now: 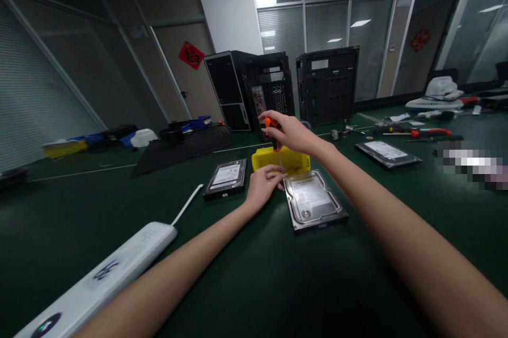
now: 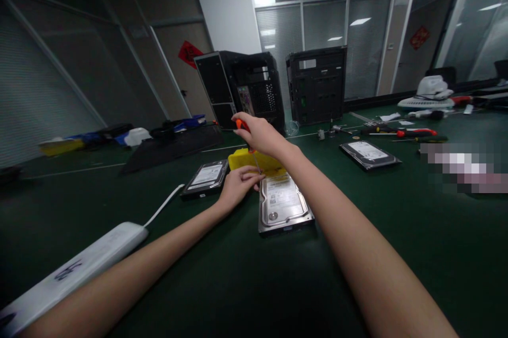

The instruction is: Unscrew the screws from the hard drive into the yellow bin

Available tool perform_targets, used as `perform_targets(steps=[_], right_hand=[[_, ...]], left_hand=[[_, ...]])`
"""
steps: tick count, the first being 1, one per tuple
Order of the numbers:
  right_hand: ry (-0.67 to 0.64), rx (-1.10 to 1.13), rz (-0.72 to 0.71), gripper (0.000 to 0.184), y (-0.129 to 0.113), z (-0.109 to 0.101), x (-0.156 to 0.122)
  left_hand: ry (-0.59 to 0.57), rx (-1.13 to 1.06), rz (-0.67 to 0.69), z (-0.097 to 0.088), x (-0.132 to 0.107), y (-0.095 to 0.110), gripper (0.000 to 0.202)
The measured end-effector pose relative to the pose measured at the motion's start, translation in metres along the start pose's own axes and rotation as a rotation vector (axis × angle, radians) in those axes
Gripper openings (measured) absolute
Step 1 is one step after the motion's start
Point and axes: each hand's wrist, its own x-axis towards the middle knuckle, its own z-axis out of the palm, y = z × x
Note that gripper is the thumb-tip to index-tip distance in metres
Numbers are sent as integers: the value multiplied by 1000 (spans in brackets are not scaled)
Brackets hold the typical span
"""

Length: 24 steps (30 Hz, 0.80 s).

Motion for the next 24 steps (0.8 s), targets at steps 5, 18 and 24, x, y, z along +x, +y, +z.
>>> perform_targets(steps=[5,18,24], right_hand=[[-33,31,26,32,-1,0,0],[-22,17,9,29,-4,-1,-2],[-9,15,-25,28,-5,-1,-2]], left_hand=[[-10,-43,-52,-1,1,-2,27],[8,-109,-71,-1,0,0,30],[23,-135,-61,0,-1,1,30]])
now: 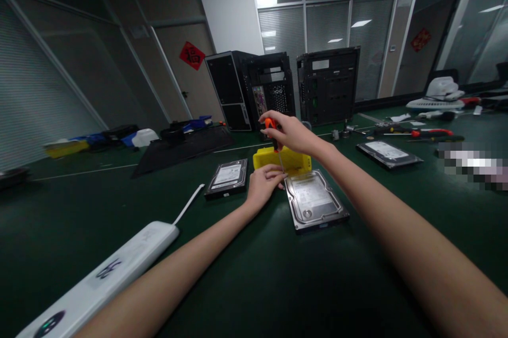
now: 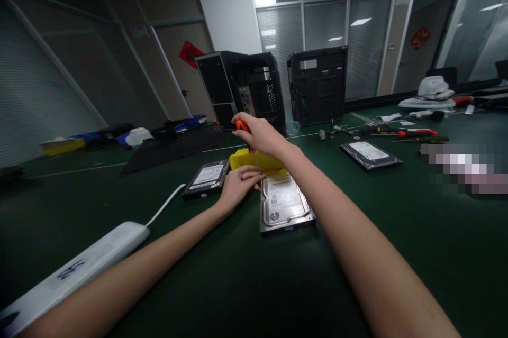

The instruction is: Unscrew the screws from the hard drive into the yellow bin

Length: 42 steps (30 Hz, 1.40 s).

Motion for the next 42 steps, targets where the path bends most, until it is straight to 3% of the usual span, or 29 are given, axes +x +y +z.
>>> perform_targets(steps=[17,33,42], right_hand=[[-54,24,40,29,1,0,0],[-12,-17,-8,28,2,1,0],[28,-36,-43,27,2,1,-1]], left_hand=[[30,-7,13,2,0,1,29],[29,-155,-111,1,3,-2,40],[37,-128,-101,1,3,-2,42]])
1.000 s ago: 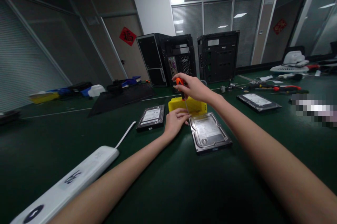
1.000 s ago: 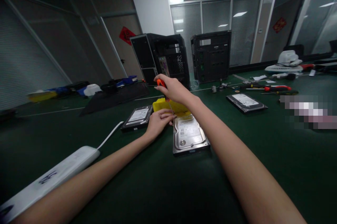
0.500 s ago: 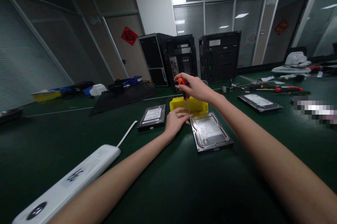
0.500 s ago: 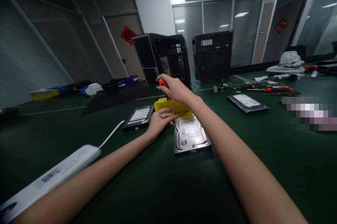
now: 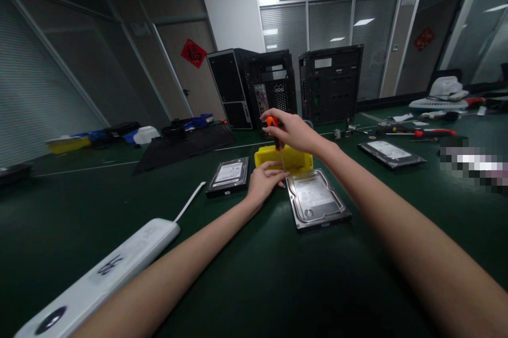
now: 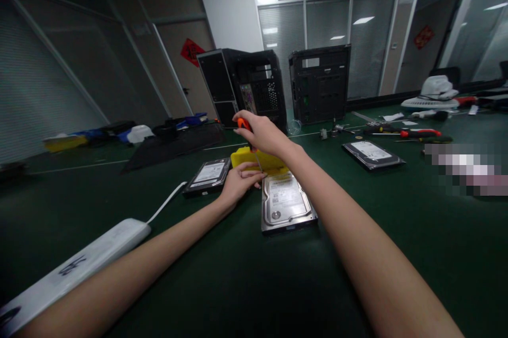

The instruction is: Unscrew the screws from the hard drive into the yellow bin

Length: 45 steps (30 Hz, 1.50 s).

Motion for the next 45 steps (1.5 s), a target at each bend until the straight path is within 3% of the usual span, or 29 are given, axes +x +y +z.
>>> perform_targets(steps=[24,35,45], right_hand=[[11,15,41,29,1,1,0],[17,8,59,27,3,1,-1],[24,-38,22,28,0,-1,-1]], left_hand=[[9,-24,-40,4,-5,12,34],[-40,117,-16,0,-7,6,33],[-24,88,2,1,-6,7,29]])
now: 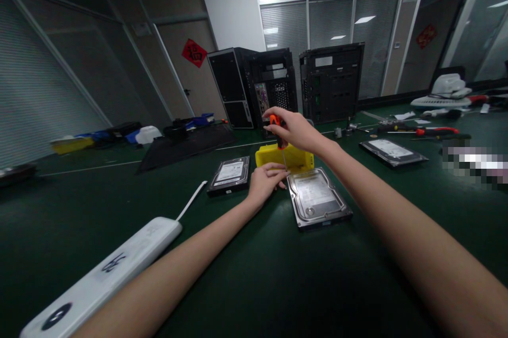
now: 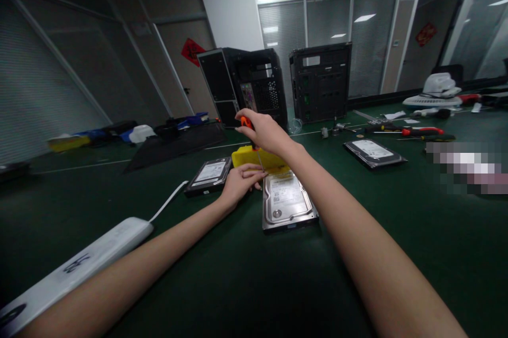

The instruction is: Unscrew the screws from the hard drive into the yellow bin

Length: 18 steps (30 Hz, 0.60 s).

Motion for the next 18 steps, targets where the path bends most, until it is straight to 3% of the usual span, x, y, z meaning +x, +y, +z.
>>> perform_targets(steps=[11,18], right_hand=[[-6,0,6,30,2,2,1],[2,22,64,28,1,2,1]], left_hand=[[-9,12,-14,0,1,-1,30],[-27,-17,5,0,2,1,41]])
